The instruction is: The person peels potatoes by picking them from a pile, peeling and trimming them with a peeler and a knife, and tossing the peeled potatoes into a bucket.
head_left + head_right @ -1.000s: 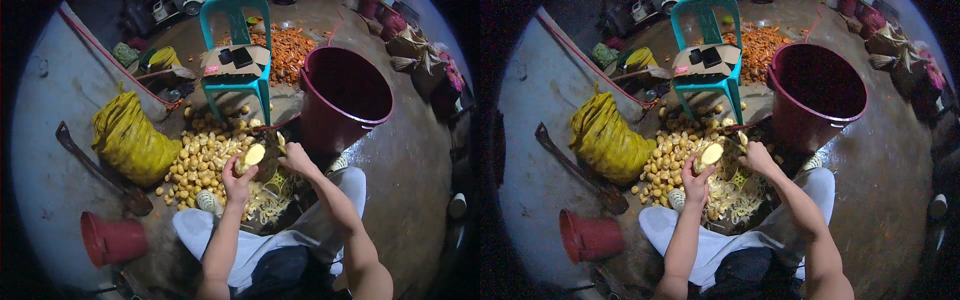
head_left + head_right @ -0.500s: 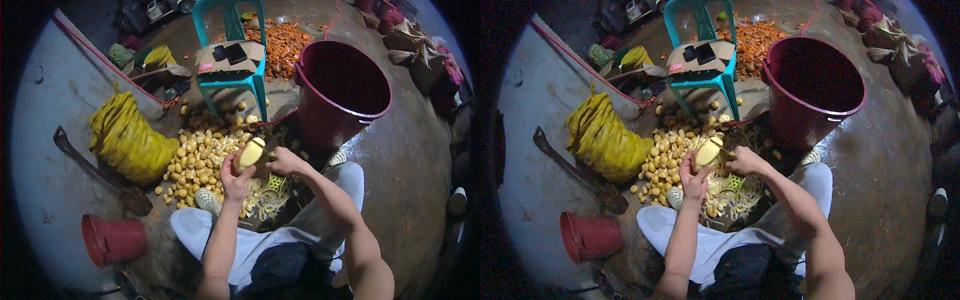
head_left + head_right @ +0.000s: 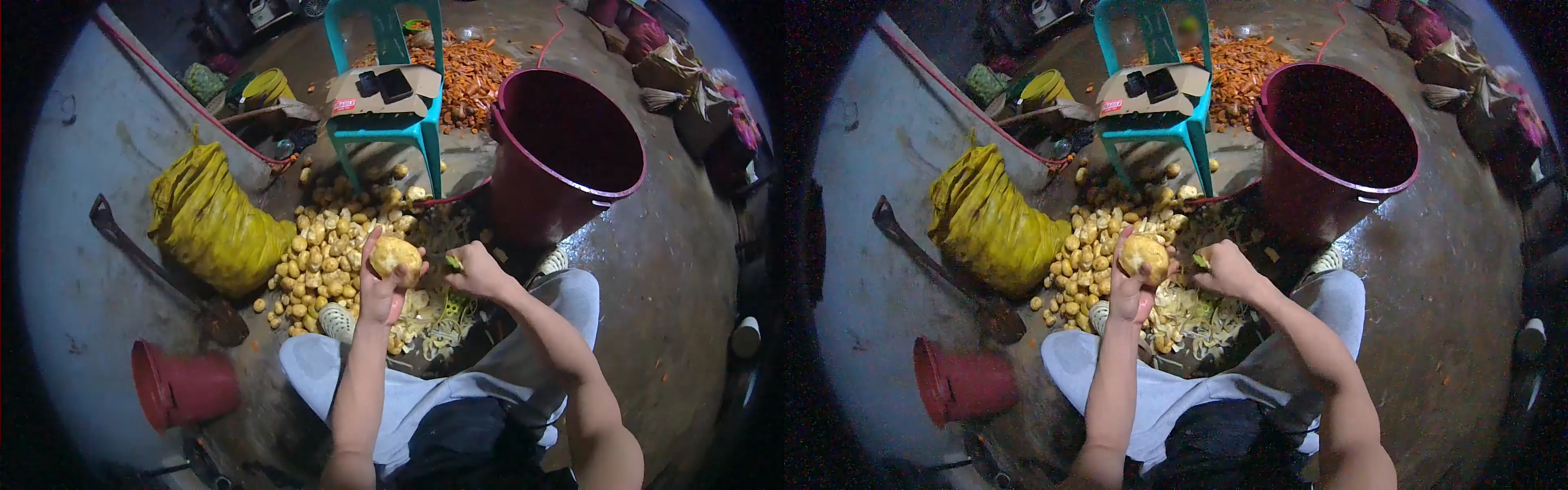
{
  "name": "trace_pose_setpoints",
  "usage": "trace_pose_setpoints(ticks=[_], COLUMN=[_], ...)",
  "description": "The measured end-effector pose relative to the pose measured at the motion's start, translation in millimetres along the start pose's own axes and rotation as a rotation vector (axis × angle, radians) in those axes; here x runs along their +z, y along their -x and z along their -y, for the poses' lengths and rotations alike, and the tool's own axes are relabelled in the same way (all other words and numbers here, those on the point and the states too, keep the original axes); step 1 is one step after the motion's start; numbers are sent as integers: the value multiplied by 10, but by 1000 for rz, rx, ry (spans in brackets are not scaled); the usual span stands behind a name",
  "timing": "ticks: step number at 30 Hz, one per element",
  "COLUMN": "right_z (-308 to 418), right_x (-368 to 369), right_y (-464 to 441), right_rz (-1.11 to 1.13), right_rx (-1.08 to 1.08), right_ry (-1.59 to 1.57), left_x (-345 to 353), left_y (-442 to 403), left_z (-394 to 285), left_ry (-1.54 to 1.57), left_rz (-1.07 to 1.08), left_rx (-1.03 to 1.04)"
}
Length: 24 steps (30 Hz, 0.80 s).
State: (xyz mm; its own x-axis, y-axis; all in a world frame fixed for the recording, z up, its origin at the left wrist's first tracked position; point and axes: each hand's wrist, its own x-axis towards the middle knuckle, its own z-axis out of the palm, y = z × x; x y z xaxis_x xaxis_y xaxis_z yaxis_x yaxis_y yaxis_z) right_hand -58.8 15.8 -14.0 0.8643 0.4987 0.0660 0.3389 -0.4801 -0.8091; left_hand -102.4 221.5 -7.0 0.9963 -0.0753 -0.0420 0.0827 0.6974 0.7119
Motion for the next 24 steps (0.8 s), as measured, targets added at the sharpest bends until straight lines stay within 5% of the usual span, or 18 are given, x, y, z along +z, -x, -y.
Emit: trace_pose_setpoints(ticks=[2,4,11,24], right_z=[63,99,4,76], right_x=[65,166,164,206], right_y=[30,36,-16,5], right_rz=[-16,-5,-91,-176], right_rx=[-39,3,65,2], right_ry=[164,215,87,23], left_x=[24,3,5,51], left_y=[-12,-49,30,48], left_z=[-12,-9,151,249], left_ry=[16,365,140,104], left_rz=[-76,-136,-98,-84], left_rx=[-16,-172,54,74])
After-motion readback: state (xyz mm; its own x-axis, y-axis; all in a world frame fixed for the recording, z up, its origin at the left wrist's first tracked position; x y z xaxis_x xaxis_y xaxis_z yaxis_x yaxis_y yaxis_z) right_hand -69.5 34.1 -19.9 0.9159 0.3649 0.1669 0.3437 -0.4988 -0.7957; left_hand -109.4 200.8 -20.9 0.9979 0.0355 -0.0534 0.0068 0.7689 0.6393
